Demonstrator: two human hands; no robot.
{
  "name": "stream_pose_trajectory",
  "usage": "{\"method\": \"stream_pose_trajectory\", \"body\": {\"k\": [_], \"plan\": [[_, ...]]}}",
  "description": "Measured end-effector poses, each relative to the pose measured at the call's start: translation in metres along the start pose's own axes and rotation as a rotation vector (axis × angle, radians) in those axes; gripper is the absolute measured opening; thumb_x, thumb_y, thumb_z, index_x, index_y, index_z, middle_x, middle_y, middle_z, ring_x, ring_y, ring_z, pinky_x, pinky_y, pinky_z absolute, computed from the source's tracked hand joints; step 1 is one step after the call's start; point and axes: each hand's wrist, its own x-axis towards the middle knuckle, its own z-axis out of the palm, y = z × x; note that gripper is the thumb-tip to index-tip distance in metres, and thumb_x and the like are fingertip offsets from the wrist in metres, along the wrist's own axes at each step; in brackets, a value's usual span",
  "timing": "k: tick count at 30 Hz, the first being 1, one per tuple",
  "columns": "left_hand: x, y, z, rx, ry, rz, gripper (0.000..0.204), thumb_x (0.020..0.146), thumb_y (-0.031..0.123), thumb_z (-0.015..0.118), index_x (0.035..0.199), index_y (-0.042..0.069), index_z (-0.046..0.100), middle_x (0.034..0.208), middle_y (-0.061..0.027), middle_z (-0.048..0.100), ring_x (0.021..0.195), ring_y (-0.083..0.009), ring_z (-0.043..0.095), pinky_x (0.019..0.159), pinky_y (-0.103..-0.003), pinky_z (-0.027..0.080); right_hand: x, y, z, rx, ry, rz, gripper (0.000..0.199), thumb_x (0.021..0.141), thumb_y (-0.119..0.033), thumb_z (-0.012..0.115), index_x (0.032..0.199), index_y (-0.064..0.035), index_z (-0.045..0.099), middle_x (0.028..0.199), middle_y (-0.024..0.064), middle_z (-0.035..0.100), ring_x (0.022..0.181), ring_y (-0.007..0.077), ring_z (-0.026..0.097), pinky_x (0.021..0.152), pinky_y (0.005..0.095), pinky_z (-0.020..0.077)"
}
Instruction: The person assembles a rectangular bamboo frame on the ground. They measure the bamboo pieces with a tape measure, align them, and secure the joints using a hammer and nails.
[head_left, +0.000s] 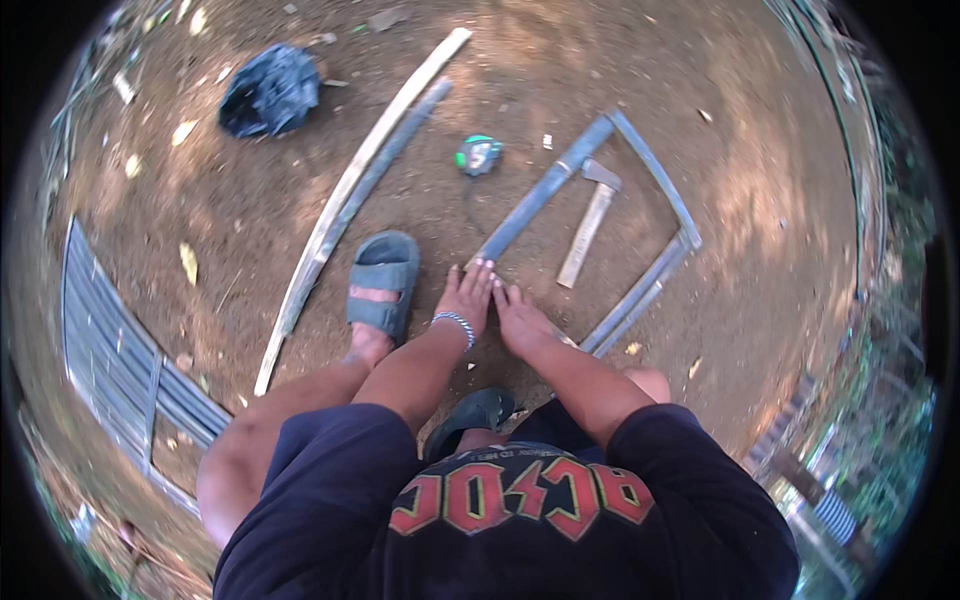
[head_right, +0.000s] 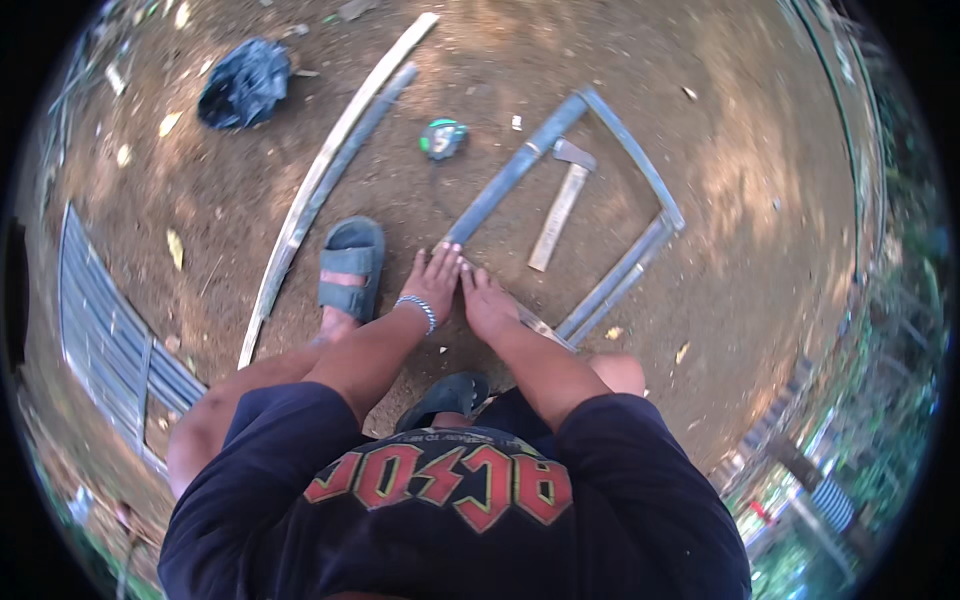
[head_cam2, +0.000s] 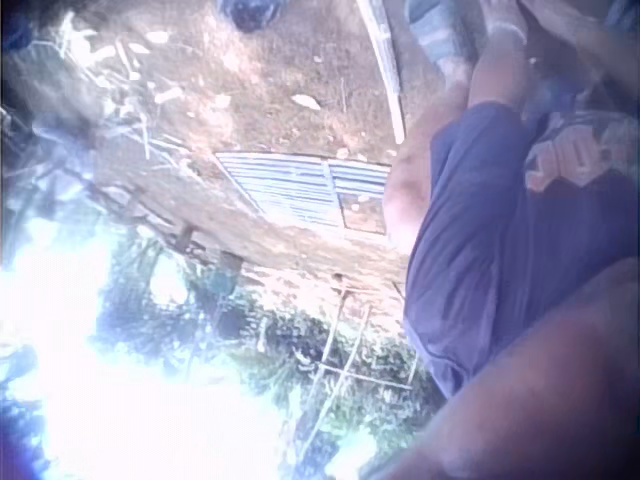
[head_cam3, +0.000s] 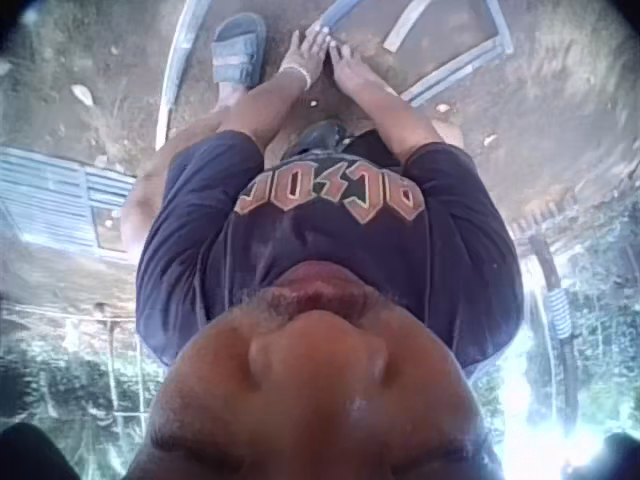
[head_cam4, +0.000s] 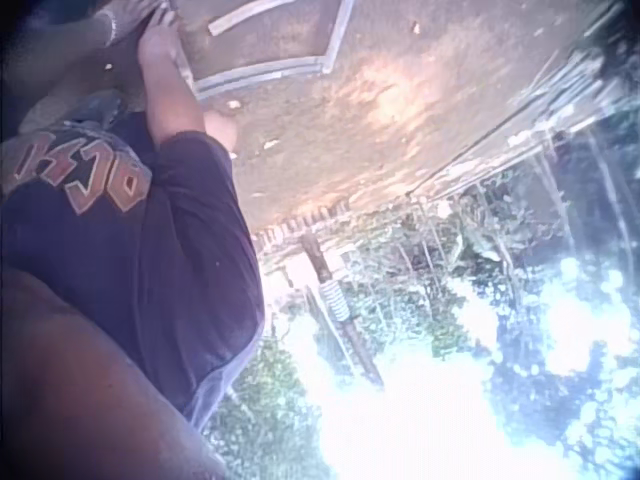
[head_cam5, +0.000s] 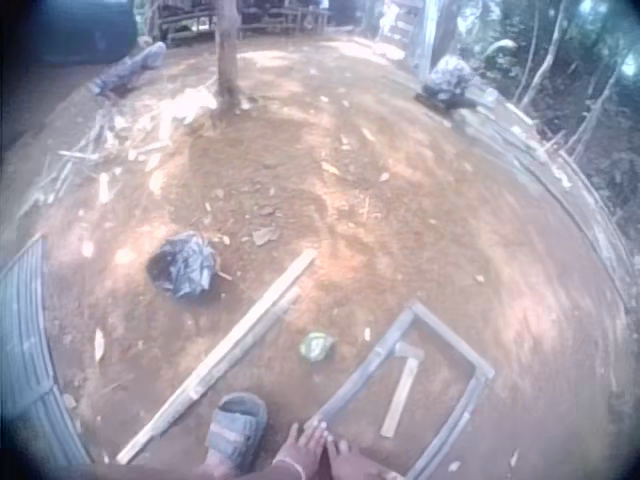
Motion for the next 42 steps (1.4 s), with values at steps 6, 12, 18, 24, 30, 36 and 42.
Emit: {"method": "stream_pose_trajectory", "body": {"k": [6, 12, 18, 24, 30, 36, 42], "plan": [[0.01, 0.021, -0.016, 0.17, -0.048, 0.177, 0.104, 0.088, 0.056, 0.07, 0.164, 0.004, 0.02, 0.173, -0.0154, 0.009, 0.16, -0.0327, 0.009, 0.125, -0.059, 0.018, -0.033, 0.024, 0.017, 0.169, 0.07, 0.113, 0.064, 0.098, -0.006, 0.043, 0.161, -0.0109, 0.029, 0.144, 0.0142, 0.044, 0.134, 0.0342, 0.049, 0.11, 0.0436, 0.0483], [-0.001, 0.017, -0.049, 0.128, -0.096, 0.208, 0.096, 0.09, 0.054, 0.068, 0.162, 0.006, 0.027, 0.172, -0.014, 0.018, 0.159, -0.0285, 0.015, 0.125, -0.059, 0.017, -0.038, 0.027, 0.024, 0.2, 0.182, 0.148, 0.061, 0.099, -0.009, 0.046, 0.158, -0.0228, 0.04, 0.139, 0.0113, 0.047, 0.131, 0.0303, 0.051, 0.107, 0.0431, 0.0485], [0.017, -0.014, -0.056, -0.333, 0.197, 0.218, 0.05, 0.094, 0.037, 0.067, 0.132, 0.006, 0.064, 0.141, -0.0165, 0.061, 0.136, -0.031, 0.052, 0.12, -0.053, 0.031, -0.043, 0.035, 0.03, 0.148, 0.287, 0.151, 0.062, 0.099, -0.012, 0.05, 0.156, -0.0335, 0.042, 0.135, 0.0091, 0.053, 0.132, 0.0272, 0.05, 0.105, 0.0423, 0.0475], [0.047, -0.022, -0.05, -0.547, 0.323, -0.079, 0.032, 0.09, 0.028, 0.07, 0.113, 0.006, 0.072, 0.112, -0.0176, 0.071, 0.112, -0.036, 0.065, 0.098, -0.046, 0.051, -0.04, 0.037, 0.039, 0.143, 0.347, 0.179, 0.066, 0.097, -0.011, 0.054, 0.158, -0.0331, 0.04, 0.131, 0.0085, 0.054, 0.129, 0.0258, 0.052, 0.104, 0.0412, 0.047], [0.065, -0.007, -0.051, -0.652, 0.465, -0.27, 0.032, 0.087, 0.029, 0.075, 0.107, 0.003, 0.07, 0.107, -0.0169, 0.071, 0.099, -0.0349, 0.069, 0.092, -0.045, 0.054, -0.041, 0.043, 0.051, 0.165, 0.412, 0.149, 0.071, 0.093, -0.012, 0.06, 0.158, -0.0297, 0.04, 0.125, 0.0081, 0.054, 0.122, 0.0265, 0.053, 0.102, 0.0417, 0.0458], [0.107, -0.028, -0.091, -0.647, 0.784, -0.491, 0.057, 0.084, 0.027, 0.079, 0.132, 0.008, 0.055, 0.134, -0.0183, 0.053, 0.129, -0.0391, 0.051, 0.11, -0.05, 0.041, -0.054, 0.036, 0.044, 0.267, 0.518, 0.149, 0.074, 0.09, -0.021, 0.07, 0.158, -0.0245, 0.039, 0.132, 0.0106, 0.053, 0.124, 0.0302, 0.052, 0.105, 0.0448, 0.0438], [0.147, -0.066, -0.156, -0.336, 0.531, -0.359, 0.075, 0.081, 0.03, 0.081, 0.145, 0.009, 0.05, 0.143, -0.0196, 0.05, 0.135, -0.0383, 0.048, 0.113, -0.05, 0.041, -0.066, 0.03, 0.043, 0.286, 0.535, 0.167, 0.074, 0.091, -0.025, 0.071, 0.157, -0.0203, 0.038, 0.136, 0.0146, 0.051, 0.126, 0.0329, 0.05, 0.108, 0.0467, 0.0421]]}}
